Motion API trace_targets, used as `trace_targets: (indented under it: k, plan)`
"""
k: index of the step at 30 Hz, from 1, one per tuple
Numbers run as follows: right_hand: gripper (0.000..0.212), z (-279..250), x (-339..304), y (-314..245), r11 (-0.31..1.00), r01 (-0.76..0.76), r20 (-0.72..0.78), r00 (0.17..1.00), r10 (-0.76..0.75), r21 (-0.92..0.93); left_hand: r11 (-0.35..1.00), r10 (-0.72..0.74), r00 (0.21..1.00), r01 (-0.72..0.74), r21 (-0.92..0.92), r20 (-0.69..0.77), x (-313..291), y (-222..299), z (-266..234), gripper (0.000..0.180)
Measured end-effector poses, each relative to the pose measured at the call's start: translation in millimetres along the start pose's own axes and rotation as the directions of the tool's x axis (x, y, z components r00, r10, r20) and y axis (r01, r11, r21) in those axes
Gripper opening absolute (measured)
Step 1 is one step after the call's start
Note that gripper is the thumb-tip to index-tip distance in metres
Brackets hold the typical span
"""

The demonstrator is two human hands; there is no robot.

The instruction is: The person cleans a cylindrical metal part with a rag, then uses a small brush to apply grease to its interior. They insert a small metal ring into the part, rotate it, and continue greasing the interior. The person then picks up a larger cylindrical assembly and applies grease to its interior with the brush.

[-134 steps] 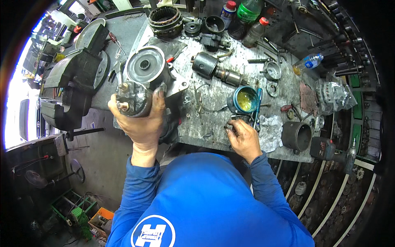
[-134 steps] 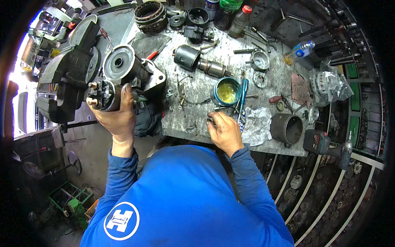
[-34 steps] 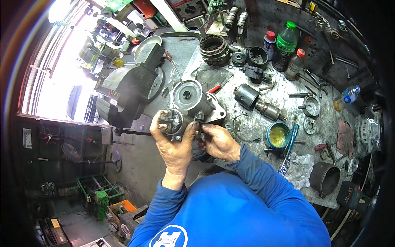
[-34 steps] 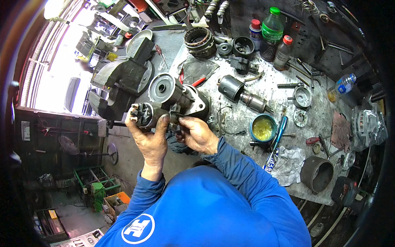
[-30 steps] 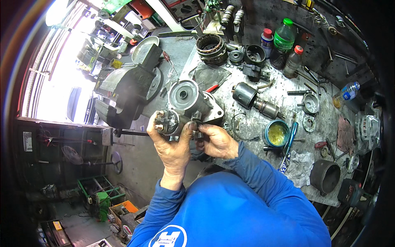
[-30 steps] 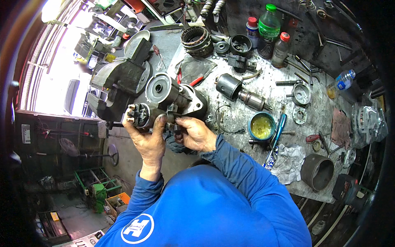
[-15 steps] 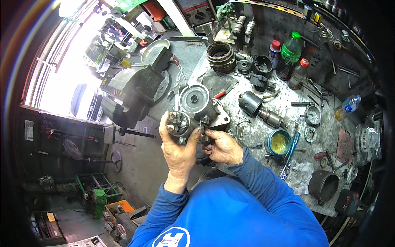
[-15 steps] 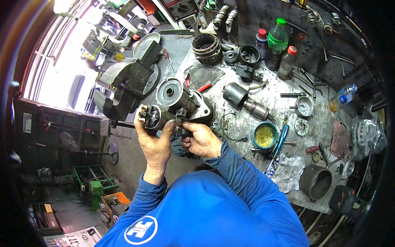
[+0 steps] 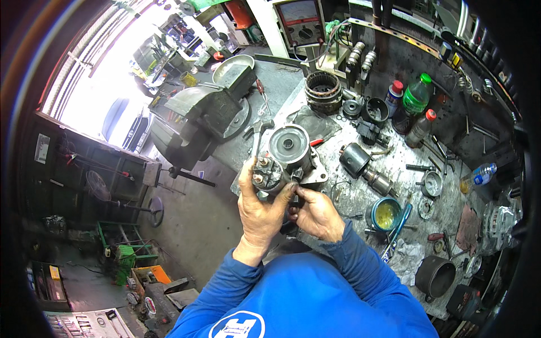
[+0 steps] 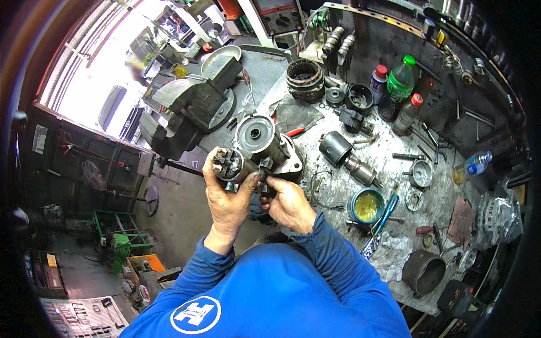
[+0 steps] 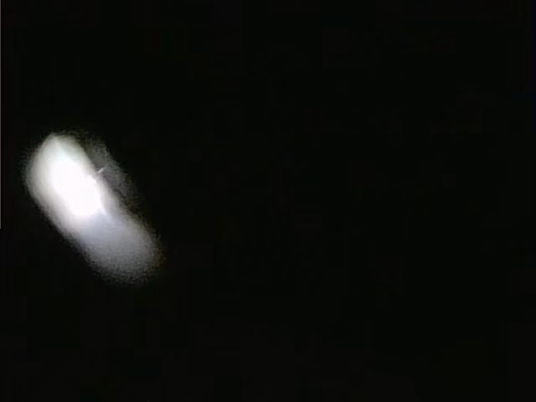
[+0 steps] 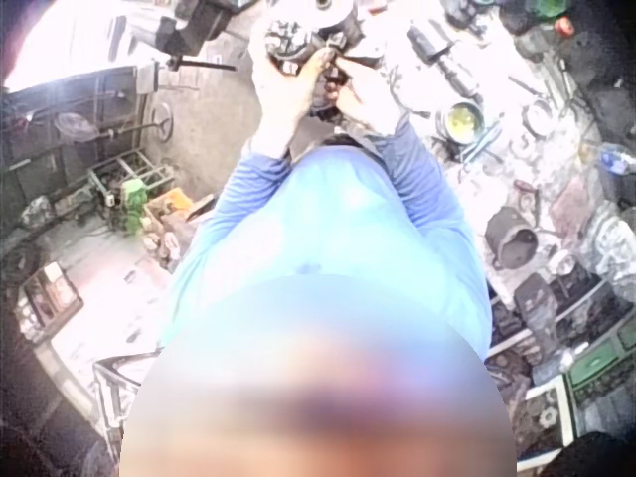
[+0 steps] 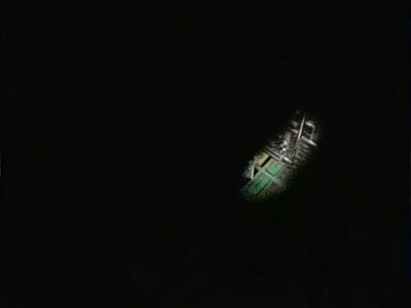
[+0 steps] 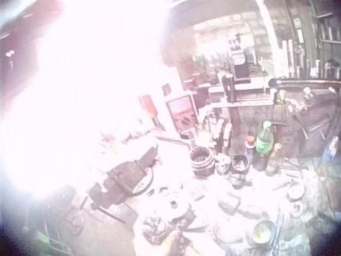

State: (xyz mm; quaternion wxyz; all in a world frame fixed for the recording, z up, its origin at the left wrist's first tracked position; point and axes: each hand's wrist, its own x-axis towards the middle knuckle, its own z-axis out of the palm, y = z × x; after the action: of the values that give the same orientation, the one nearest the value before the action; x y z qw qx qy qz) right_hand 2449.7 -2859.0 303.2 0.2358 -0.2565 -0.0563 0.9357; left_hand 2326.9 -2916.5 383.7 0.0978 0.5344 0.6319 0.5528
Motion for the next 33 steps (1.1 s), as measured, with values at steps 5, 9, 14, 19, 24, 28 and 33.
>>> trace_targets:
  k: [5,9,14,19,24,28,33]
  plan:
    - [0.025,1.8,3.3,4.7,0.999,-0.012,-0.033,0.999,0.014,0.045,0.998,-0.056,0.998,0.056,-0.037,-0.009,-0.4,-2.4,0.6,0.085]
    - [0.025,-1.8,6.0,8.2,0.999,0.038,0.02,0.999,-0.038,0.012,0.989,0.069,0.998,-0.068,0.132,-0.005,0.8,-3.4,-0.6,0.085]
    - [0.024,-3.6,4.5,4.3,1.0,0.002,0.016,1.0,-0.002,-0.014,0.991,0.069,0.998,-0.068,0.116,-0.008,2.7,-2.6,-1.8,0.084]
    - [0.024,-2.9,0.9,1.4,0.999,-0.047,0.017,0.999,0.047,0.013,0.987,0.107,0.994,-0.105,0.119,-0.015,3.2,-4.7,-0.6,0.085]
    - [0.023,-6.8,2.8,3.5,0.999,0.028,0.04,0.999,-0.027,-0.022,1.0,0.024,0.999,-0.024,-0.004,-0.042,0.7,-6.7,1.6,0.083]
    - [0.024,-8.1,6.4,2.9,1.0,-0.004,0.004,1.0,0.004,0.009,0.999,0.049,0.999,-0.049,0.017,-0.006,2.0,-6.0,0.7,0.085]
    - [0.026,-1.0,7.6,6.4,0.999,0.035,0.006,0.999,-0.035,0.008,0.999,0.041,0.999,-0.041,-0.002,-0.025,2.1,-3.4,2.2,0.085]
